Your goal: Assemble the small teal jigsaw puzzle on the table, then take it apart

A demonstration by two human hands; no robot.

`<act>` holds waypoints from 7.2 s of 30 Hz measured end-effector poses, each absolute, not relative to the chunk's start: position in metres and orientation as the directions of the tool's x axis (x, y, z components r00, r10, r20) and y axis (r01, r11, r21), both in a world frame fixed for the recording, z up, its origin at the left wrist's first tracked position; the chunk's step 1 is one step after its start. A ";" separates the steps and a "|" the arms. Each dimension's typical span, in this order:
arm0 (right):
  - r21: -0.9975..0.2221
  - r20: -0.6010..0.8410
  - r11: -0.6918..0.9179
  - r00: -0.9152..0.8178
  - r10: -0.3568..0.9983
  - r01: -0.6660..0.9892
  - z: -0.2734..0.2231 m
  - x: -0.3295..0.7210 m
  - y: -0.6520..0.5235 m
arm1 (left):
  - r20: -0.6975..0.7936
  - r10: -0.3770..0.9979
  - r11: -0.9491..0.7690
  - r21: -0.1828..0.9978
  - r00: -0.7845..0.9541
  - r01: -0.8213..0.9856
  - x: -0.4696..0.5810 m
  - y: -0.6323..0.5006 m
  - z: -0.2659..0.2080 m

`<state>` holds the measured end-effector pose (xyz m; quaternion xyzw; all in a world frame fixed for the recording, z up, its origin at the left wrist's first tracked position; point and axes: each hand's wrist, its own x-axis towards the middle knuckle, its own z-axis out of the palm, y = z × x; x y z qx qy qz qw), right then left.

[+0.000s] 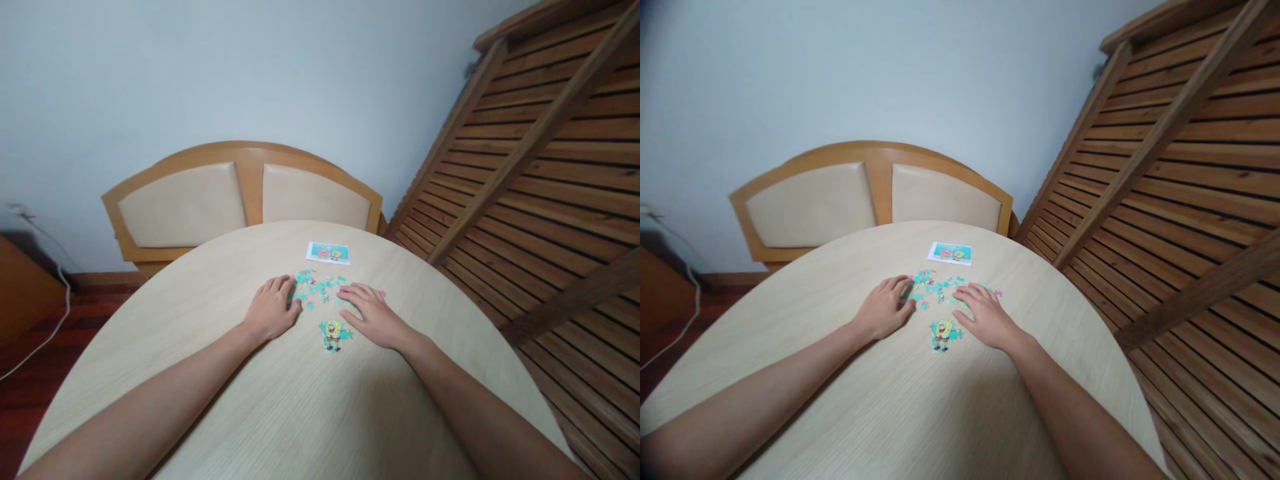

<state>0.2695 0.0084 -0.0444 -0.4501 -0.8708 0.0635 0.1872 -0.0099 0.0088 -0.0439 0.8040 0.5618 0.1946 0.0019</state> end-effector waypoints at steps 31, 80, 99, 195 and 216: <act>-0.288 0.305 0.609 -0.532 0.790 0.739 -0.047 0.272 0.011 | 0.344 0.813 -0.553 0.199 0.471 0.809 -0.050 0.034 -0.036; -0.729 0.318 0.468 -0.358 0.878 0.499 -0.025 0.249 -0.004 | 0.413 0.343 -0.922 -0.025 0.844 0.387 -0.010 0.001 -0.021; -0.960 0.057 0.171 -0.445 0.894 0.221 -0.028 0.257 -0.004 | 0.413 0.279 -0.952 0.000 0.867 0.306 0.000 -0.009 -0.021; -0.438 0.371 0.274 -0.105 0.923 0.856 -0.058 0.344 0.041 | 0.308 0.285 -0.951 0.209 0.908 0.227 0.000 -0.014 -0.023; -0.355 0.383 0.411 -0.271 0.883 0.840 -0.059 0.329 0.038 | 0.426 0.839 -0.503 0.372 0.338 0.780 -0.029 0.026 -0.043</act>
